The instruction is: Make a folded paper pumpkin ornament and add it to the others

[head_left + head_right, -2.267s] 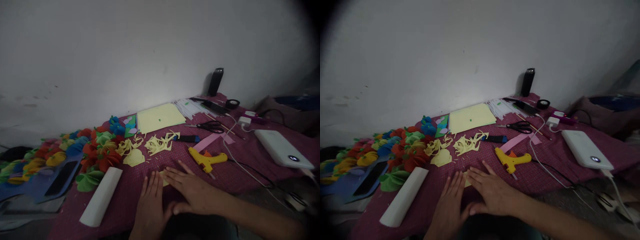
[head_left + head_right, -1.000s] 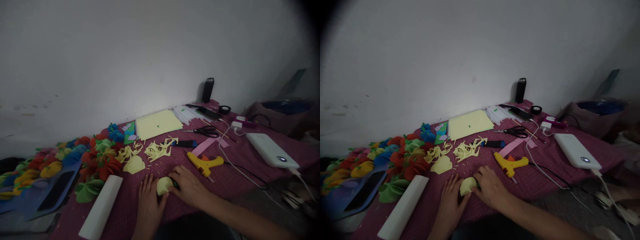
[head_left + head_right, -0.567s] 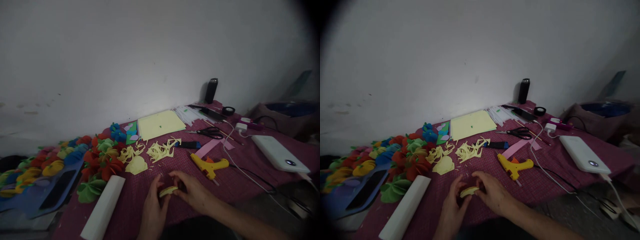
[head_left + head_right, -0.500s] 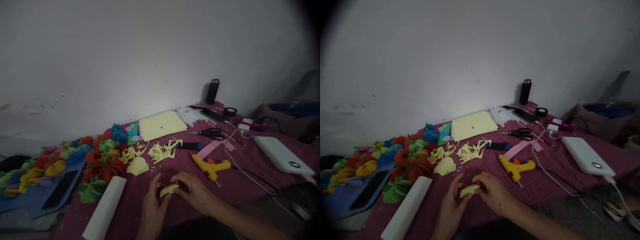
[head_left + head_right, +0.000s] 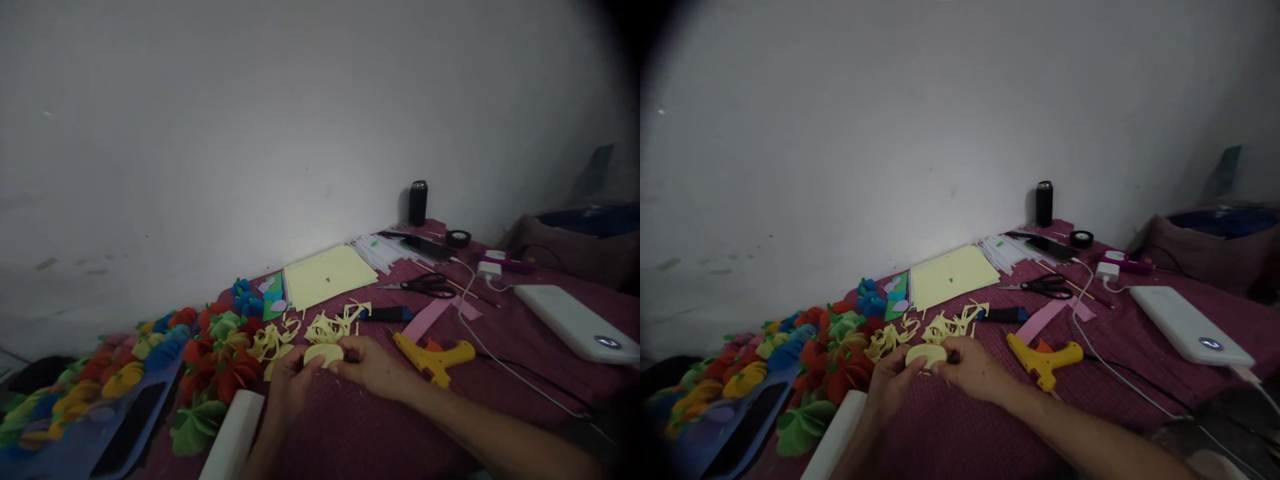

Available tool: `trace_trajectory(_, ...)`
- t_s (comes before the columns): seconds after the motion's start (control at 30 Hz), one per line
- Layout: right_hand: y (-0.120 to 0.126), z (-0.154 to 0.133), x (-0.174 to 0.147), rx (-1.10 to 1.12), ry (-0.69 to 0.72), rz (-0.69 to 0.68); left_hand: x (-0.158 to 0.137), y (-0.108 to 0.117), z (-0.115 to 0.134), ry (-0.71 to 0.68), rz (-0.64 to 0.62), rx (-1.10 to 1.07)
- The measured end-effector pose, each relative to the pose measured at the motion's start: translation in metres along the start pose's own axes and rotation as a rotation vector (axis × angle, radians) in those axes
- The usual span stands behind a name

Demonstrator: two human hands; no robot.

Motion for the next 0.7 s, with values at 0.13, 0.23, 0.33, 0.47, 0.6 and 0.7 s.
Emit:
trace_trajectory(0.13,0.0,0.006,0.001,-0.02,-0.011,0.024,0.008,0.0,-0.005,-0.006,-0.017,0.005)
trace_trajectory(0.23,-0.004,0.011,-0.005,-0.041,-0.032,0.056,0.009,-0.005,-0.009,-0.028,-0.019,-0.01)
trace_trajectory(0.33,-0.009,0.013,-0.012,-0.104,-0.043,0.066,0.008,-0.012,-0.016,-0.016,-0.075,-0.034)
trace_trajectory(0.47,-0.01,0.011,-0.019,-0.221,-0.031,0.067,0.007,-0.016,-0.024,0.009,-0.133,-0.017)
trace_trajectory(0.6,-0.012,0.016,-0.026,-0.195,-0.082,0.018,0.004,-0.016,-0.023,-0.012,-0.153,0.055)
trace_trajectory(0.7,-0.016,0.022,-0.032,-0.121,-0.126,0.0,0.002,-0.016,-0.025,0.011,-0.18,0.069)
Point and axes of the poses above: each hand's wrist, its own x-axis towards the middle knuckle, its own y-axis out of the back of the hand, z = x × y, the point moved 5 cm from there along x, towards the middle knuckle, and after that the axes turned 3 degrees about -x, right-handed, at the moved point
